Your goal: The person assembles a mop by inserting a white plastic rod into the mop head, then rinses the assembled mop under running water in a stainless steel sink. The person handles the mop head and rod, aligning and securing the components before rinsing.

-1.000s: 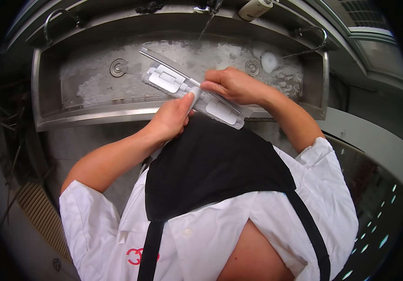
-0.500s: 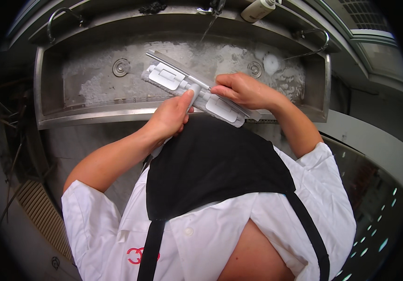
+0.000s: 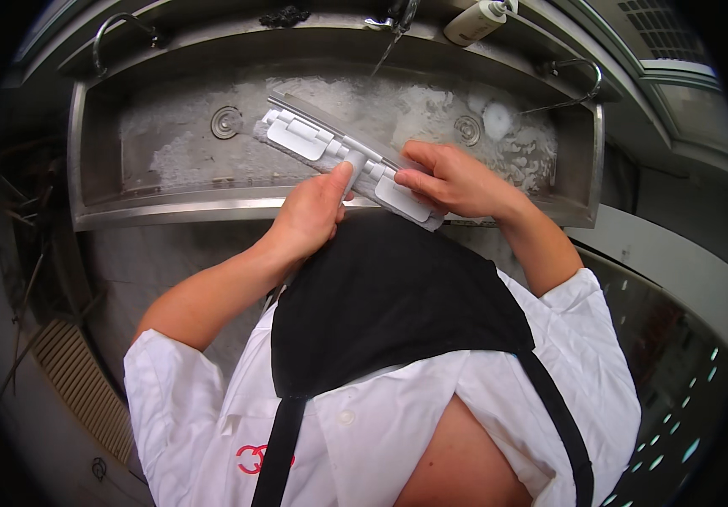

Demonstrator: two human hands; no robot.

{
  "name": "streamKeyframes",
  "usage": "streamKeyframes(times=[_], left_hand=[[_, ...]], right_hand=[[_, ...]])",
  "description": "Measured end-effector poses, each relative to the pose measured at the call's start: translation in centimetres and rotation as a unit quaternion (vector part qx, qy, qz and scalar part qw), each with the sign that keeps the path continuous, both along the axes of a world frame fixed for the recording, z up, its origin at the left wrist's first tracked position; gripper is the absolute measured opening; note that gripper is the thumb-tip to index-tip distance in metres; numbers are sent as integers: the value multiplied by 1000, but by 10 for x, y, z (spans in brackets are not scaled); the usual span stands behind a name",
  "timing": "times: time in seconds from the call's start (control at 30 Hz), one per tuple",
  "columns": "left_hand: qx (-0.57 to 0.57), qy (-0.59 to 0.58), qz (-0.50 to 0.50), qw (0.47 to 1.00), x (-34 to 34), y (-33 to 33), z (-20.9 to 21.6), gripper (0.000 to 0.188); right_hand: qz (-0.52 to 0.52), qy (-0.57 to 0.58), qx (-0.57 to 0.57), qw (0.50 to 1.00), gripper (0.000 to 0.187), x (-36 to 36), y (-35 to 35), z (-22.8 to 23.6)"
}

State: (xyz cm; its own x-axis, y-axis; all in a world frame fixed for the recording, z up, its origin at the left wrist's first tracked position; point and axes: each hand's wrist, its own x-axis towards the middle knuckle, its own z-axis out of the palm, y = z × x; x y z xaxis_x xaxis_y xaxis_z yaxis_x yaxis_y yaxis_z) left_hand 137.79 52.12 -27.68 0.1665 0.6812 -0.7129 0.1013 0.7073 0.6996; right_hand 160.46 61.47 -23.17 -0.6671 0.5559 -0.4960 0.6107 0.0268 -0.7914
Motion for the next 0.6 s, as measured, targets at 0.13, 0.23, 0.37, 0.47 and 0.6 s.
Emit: streamKeyframes(times=[0.13,0.23,0.37,0.47,0.6], left_hand=[[-67,-19,70,995,-3,5,7,58],[-95,-13,103,990,-11,5,0,58],[-126,-21,126,984,-35,13,-5,59],[-110,-17,131,985,-50,28,-15,61],[-41,49,145,987,-71,65,-18,64]], right_hand=[[27,5,-21,999,28,42,-1,-2],[13,-67,-123,990,29,83,8,16],[-79,-86,-114,986,25,145,9,29],[-192,-46,-113,974,25,145,7,22],[-229,29,-104,967,26,124,2,-13]])
